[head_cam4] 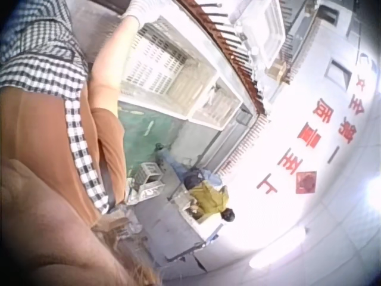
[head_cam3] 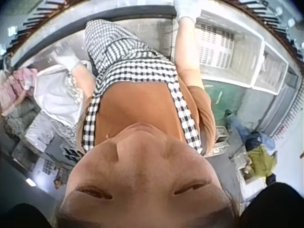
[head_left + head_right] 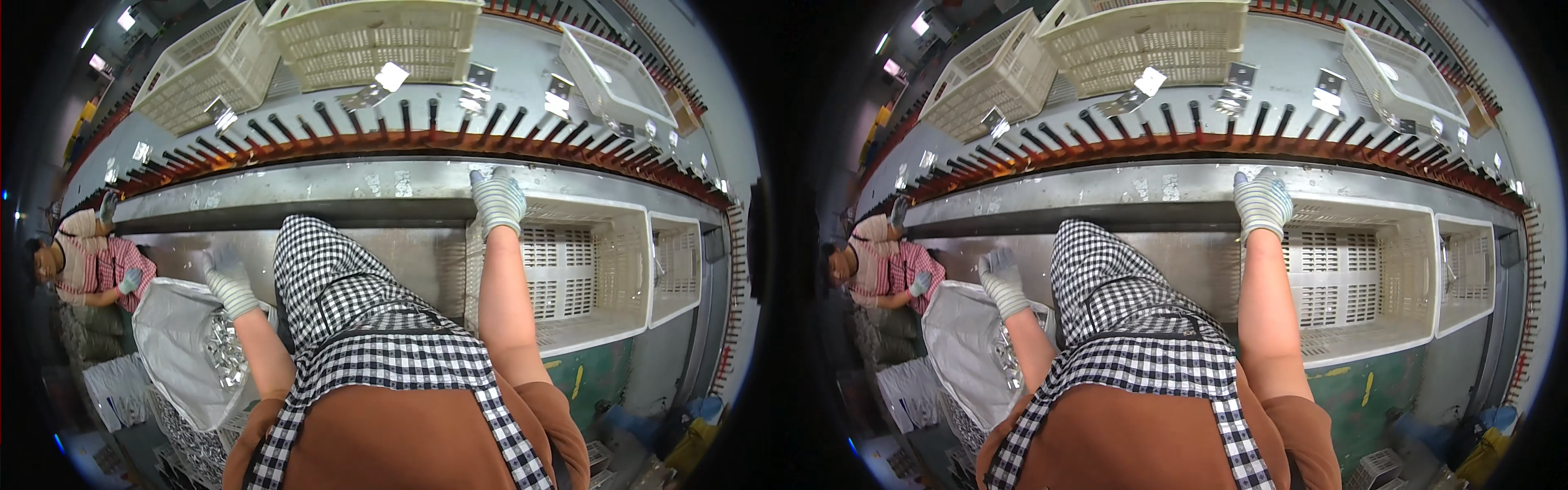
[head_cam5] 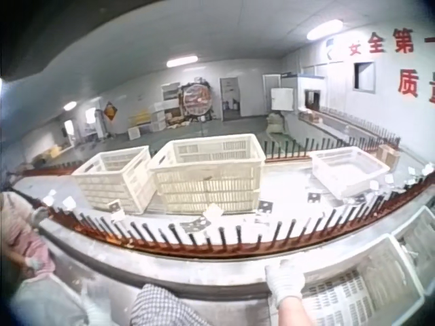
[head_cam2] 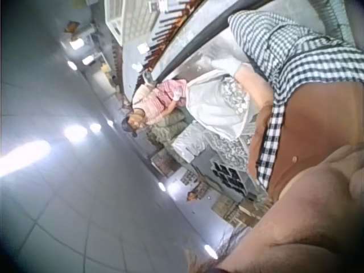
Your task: Picking metal brackets from a large white bag and placing them onto individual hooks on a moving assembly line rack.
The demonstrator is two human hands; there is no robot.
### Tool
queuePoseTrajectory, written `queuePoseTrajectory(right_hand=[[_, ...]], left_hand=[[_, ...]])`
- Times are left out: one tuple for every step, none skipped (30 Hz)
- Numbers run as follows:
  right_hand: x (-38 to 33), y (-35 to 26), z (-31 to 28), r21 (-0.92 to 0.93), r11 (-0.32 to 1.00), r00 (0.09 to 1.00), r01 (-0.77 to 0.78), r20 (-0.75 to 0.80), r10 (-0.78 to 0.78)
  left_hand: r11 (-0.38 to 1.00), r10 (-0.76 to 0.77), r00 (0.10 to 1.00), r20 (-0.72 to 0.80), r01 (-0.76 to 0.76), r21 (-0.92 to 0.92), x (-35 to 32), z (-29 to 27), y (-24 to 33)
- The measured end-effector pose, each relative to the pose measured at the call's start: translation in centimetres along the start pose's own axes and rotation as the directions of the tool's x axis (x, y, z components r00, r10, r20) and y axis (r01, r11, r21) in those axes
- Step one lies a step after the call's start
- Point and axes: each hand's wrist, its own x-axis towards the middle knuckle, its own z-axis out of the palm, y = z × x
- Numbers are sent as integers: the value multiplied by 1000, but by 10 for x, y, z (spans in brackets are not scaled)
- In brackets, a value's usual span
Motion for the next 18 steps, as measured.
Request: queuePoseTrajectory(right_hand=[[-2, -1, -1, 17, 1000, 1000, -2, 10, 1], [-2, -1, -2, 39, 999, 1000, -12, 10, 11], [-3, 0, -3, 49, 998, 1000, -26, 10, 25], [-4, -1, -3, 59, 998, 999, -37, 12, 36], [-5, 0, -4, 70, 997, 999, -40, 16, 39], [-2, 3, -1, 67, 997, 999, -43, 12, 42], [-2, 3, -1, 69, 997, 999, -39, 14, 38], [-2, 2, -1, 71, 997, 999, -33, 15, 32], [-2, 2, -2, 68, 997, 999, -31, 13, 30], [-1, 3, -1, 68, 997, 1000, -23, 15, 22], [-1, 4, -2, 71, 997, 1000, -27, 10, 27], [-2, 3, -2, 73, 997, 999, -32, 8, 31], [-1, 3, -1, 75, 996, 999, -40, 7, 39], [-1, 3, -1, 72, 997, 999, -33, -10, 34], [1, 5, 1, 70, 997, 999, -30, -8, 31], [3, 6, 3, 68, 997, 1000, -26, -8, 27], [3, 6, 2, 65, 998, 1000, -22, -8, 23], [0, 1, -4, 71, 997, 1000, -13, 9, 13]], left_hand=[[999, -33, 994, 104, 30, 33, -4, 22, -14], [996, -68, 976, 205, 55, 69, -8, 45, -34], [990, -80, 963, 259, 46, 135, -20, 71, -55], [974, -134, 923, 359, 56, 219, -34, 95, -73], [965, -167, 875, 454, 52, 256, -43, 113, -90], [946, -199, 831, 520, 24, 323, -64, 140, -109], [935, -260, 762, 593, 46, 351, -76, 156, -126], [921, -312, 699, 644, 56, 385, -83, 168, -143], [903, -370, 668, 645, 94, 420, -92, 182, -161], [885, -396, 649, 649, 82, 457, -104, 195, -178], [871, -420, 631, 652, 79, 484, -108, 204, -199], [853, -429, 625, 652, 42, 520, -107, 211, -222], [806, -423, 653, 628, -45, 590, -108, 221, -241], [742, -415, 633, 654, -180, 646, -96, 226, -258], [659, -419, 604, 678, -312, 685, -96, 237, -269], [564, -358, 567, 742, -502, 656, -93, 246, -274], [445, -304, 512, 803, -669, 595, -88, 255, -275], [333, -201, 416, 887, -822, 461, -62, 250, -281]])
